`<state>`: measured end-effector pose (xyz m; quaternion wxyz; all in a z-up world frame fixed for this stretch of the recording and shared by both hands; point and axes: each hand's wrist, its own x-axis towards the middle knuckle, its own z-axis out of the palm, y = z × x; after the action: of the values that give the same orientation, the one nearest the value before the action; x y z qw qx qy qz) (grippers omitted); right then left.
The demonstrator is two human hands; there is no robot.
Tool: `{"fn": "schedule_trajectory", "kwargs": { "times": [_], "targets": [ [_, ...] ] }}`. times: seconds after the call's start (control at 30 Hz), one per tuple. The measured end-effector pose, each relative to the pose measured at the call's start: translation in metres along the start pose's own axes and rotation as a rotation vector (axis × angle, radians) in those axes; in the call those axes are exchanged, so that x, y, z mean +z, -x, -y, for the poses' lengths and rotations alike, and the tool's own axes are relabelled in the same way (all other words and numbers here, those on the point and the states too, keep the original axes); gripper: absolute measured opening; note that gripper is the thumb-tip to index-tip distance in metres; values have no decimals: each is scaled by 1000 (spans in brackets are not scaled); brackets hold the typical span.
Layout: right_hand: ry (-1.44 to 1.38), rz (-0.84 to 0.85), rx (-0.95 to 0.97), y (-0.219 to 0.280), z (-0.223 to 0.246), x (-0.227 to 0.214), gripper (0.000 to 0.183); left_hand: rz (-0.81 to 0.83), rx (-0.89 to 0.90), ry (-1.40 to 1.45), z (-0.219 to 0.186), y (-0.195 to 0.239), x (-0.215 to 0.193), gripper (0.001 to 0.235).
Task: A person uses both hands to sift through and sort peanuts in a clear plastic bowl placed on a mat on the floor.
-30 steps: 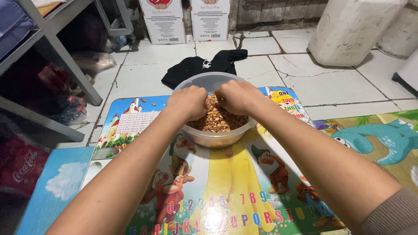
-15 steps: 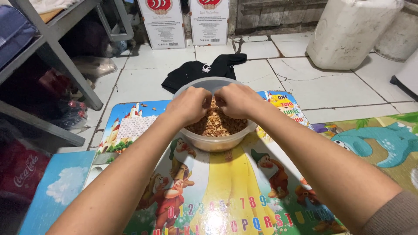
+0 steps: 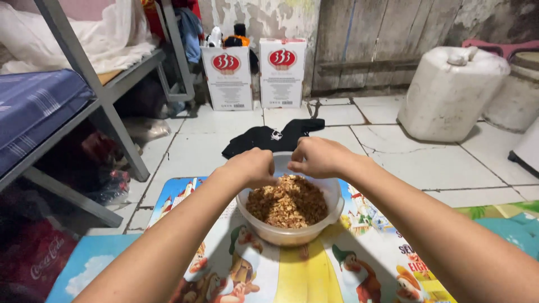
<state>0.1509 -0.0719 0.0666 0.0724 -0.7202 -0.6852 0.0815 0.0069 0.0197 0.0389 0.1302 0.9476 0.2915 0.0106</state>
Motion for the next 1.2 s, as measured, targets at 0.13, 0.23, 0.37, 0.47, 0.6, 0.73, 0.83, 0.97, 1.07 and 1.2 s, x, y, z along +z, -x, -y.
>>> {"fn": "schedule_trajectory", "kwargs": {
  "times": [0.13,0.23,0.37,0.47,0.6,0.73,0.83,0.97,1.07,1.2],
  "targets": [
    [133,136,-5,1,0,13,14,148,-14,-110,5,-12,16,13],
    [159,171,-1,8,7,24,13,139,-11,-148,17,-28,54,12],
    [180,134,-61,10,16,39,13,26,-3,-243,33,-38,83,9],
    [138,155,-39,19,32,33,25,60,32,-243,15,-21,69,17],
    [159,121,-83,-2,14,57,26,100,34,-157,16,-25,70,22],
    [93,101,-58,-5,14,70,27,169,-27,-114,9,-16,64,25],
    [23,93,-19,-2,18,67,25,174,-68,-101,9,-15,62,26],
    [-6,73,-35,-6,7,71,20,175,-106,-33,-6,3,43,26],
    [-27,151,7,6,15,58,24,162,-111,-8,0,-7,51,25],
    [-39,166,34,9,11,45,24,131,-111,14,2,-7,52,23]
  ]
}}
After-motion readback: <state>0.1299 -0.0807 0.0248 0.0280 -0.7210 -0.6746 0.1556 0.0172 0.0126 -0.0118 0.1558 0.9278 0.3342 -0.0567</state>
